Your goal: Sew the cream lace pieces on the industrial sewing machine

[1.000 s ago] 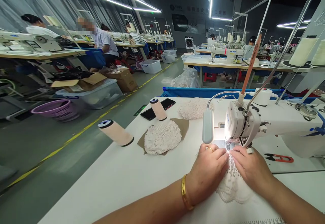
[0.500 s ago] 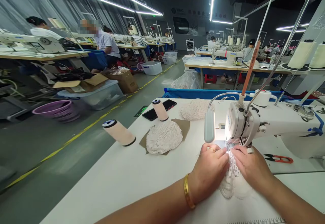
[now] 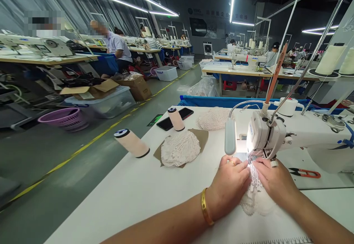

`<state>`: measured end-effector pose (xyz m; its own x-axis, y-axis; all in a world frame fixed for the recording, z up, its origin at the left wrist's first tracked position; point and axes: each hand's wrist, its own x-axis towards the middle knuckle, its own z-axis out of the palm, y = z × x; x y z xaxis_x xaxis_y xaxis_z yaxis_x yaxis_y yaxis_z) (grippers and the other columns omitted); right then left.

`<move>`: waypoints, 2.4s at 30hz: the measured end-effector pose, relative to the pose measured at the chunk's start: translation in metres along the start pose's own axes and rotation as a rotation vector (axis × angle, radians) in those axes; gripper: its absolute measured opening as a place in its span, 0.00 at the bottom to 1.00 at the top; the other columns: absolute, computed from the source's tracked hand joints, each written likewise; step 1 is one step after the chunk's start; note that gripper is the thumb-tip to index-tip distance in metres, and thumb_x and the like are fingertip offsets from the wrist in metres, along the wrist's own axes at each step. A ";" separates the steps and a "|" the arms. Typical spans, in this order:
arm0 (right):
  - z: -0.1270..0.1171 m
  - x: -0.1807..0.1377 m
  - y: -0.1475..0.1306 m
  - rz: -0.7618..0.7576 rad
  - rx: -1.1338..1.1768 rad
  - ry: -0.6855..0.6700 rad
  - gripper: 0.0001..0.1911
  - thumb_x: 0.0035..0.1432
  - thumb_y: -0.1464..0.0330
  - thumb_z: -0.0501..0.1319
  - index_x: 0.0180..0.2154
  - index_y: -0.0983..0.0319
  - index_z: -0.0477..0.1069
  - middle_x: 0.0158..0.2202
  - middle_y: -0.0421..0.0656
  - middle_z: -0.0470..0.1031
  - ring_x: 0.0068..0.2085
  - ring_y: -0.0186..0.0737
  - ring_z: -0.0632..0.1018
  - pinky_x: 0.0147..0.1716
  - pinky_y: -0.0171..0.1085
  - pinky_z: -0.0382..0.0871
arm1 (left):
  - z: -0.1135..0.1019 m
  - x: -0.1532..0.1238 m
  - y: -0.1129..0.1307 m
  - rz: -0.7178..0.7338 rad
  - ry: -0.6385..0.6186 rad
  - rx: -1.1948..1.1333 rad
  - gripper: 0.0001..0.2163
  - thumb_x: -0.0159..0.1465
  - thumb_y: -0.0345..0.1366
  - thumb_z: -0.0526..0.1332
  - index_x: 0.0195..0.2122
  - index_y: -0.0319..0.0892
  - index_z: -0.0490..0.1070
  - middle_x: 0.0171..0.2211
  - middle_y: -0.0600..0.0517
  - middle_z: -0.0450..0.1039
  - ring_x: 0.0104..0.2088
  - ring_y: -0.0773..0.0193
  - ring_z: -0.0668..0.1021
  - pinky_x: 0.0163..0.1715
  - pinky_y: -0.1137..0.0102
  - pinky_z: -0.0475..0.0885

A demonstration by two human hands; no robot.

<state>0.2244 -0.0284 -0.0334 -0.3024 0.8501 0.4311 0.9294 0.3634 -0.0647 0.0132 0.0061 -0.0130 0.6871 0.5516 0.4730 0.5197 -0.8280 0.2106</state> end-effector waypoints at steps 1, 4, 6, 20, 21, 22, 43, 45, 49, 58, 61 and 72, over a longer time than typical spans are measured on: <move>0.001 0.000 0.000 0.007 0.009 -0.002 0.18 0.68 0.75 0.53 0.47 0.57 0.80 0.48 0.47 0.83 0.40 0.47 0.78 0.36 0.42 0.71 | 0.000 0.000 0.000 0.000 -0.001 -0.002 0.09 0.71 0.28 0.56 0.32 0.42 0.68 0.36 0.52 0.80 0.39 0.57 0.77 0.47 0.56 0.63; 0.002 -0.001 0.001 0.023 0.024 -0.013 0.19 0.69 0.75 0.52 0.48 0.57 0.80 0.49 0.48 0.82 0.41 0.48 0.78 0.36 0.42 0.72 | 0.000 0.000 -0.001 -0.003 -0.004 -0.002 0.09 0.70 0.27 0.57 0.31 0.42 0.68 0.35 0.52 0.79 0.38 0.58 0.77 0.46 0.56 0.63; 0.001 0.000 0.001 0.029 0.022 -0.015 0.19 0.69 0.74 0.52 0.50 0.56 0.80 0.48 0.48 0.82 0.42 0.49 0.78 0.36 0.43 0.73 | 0.000 0.001 -0.002 -0.004 0.000 -0.002 0.09 0.70 0.27 0.57 0.31 0.42 0.68 0.35 0.52 0.79 0.38 0.57 0.78 0.46 0.56 0.63; -0.018 -0.004 0.002 -0.094 0.058 -0.020 0.16 0.71 0.74 0.51 0.42 0.59 0.77 0.49 0.50 0.82 0.39 0.49 0.76 0.36 0.43 0.70 | -0.013 -0.005 -0.005 0.001 -0.090 -0.136 0.06 0.64 0.27 0.63 0.30 0.42 0.69 0.42 0.52 0.81 0.53 0.52 0.78 0.54 0.54 0.62; -0.023 -0.005 0.002 -0.127 0.106 -0.040 0.14 0.72 0.73 0.52 0.44 0.58 0.77 0.50 0.50 0.81 0.41 0.49 0.77 0.39 0.44 0.71 | -0.016 -0.005 -0.005 0.000 -0.102 -0.142 0.06 0.62 0.26 0.64 0.30 0.42 0.68 0.42 0.53 0.81 0.52 0.53 0.79 0.54 0.54 0.62; -0.028 -0.005 0.002 -0.159 0.165 -0.082 0.13 0.73 0.72 0.53 0.47 0.57 0.76 0.51 0.49 0.81 0.44 0.50 0.77 0.42 0.45 0.72 | -0.018 -0.005 -0.004 0.000 -0.119 -0.146 0.06 0.61 0.26 0.64 0.30 0.42 0.68 0.42 0.53 0.81 0.50 0.54 0.79 0.53 0.55 0.62; -0.029 0.000 -0.002 0.174 0.623 -0.018 0.14 0.76 0.60 0.53 0.42 0.54 0.76 0.36 0.41 0.81 0.37 0.45 0.79 0.40 0.40 0.73 | 0.005 0.012 -0.015 -0.152 -0.066 -0.493 0.09 0.64 0.22 0.49 0.33 0.45 0.59 0.32 0.53 0.68 0.33 0.62 0.70 0.35 0.68 0.67; -0.026 0.001 -0.005 0.274 0.707 -0.010 0.16 0.76 0.56 0.54 0.41 0.55 0.76 0.38 0.41 0.82 0.39 0.44 0.80 0.39 0.38 0.74 | 0.003 0.019 -0.014 -0.207 -0.078 -0.549 0.09 0.63 0.23 0.49 0.32 0.45 0.56 0.32 0.53 0.66 0.32 0.62 0.68 0.35 0.68 0.66; -0.022 0.004 -0.009 0.349 0.801 -0.010 0.19 0.75 0.53 0.55 0.38 0.56 0.77 0.37 0.40 0.83 0.41 0.44 0.81 0.43 0.38 0.75 | 0.000 0.026 -0.012 -0.279 -0.136 -0.549 0.09 0.55 0.25 0.56 0.29 0.45 0.54 0.30 0.55 0.63 0.32 0.62 0.67 0.33 0.68 0.62; -0.022 0.006 -0.012 0.340 0.786 0.109 0.19 0.73 0.53 0.57 0.38 0.57 0.79 0.35 0.41 0.83 0.38 0.44 0.82 0.41 0.37 0.77 | 0.004 0.025 -0.017 -0.332 -0.159 -0.642 0.07 0.55 0.27 0.58 0.22 0.42 0.62 0.30 0.54 0.63 0.32 0.64 0.71 0.32 0.71 0.65; -0.021 0.006 -0.010 0.346 0.795 0.105 0.19 0.73 0.53 0.57 0.38 0.57 0.78 0.35 0.41 0.83 0.38 0.43 0.82 0.40 0.37 0.77 | 0.002 0.025 -0.016 -0.361 -0.176 -0.678 0.08 0.55 0.30 0.63 0.21 0.41 0.65 0.32 0.54 0.65 0.33 0.63 0.73 0.32 0.71 0.68; -0.023 0.001 -0.008 0.222 0.751 0.011 0.18 0.77 0.57 0.54 0.35 0.56 0.74 0.32 0.37 0.79 0.34 0.39 0.78 0.37 0.35 0.69 | -0.008 0.022 -0.011 -0.371 -0.167 -0.866 0.12 0.61 0.40 0.66 0.24 0.41 0.71 0.35 0.51 0.71 0.38 0.60 0.75 0.36 0.69 0.70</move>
<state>0.2211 -0.0389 -0.0115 -0.1199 0.9308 0.3454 0.5747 0.3488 -0.7403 0.0189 0.0266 0.0021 0.6525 0.7457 0.1351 0.2089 -0.3483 0.9138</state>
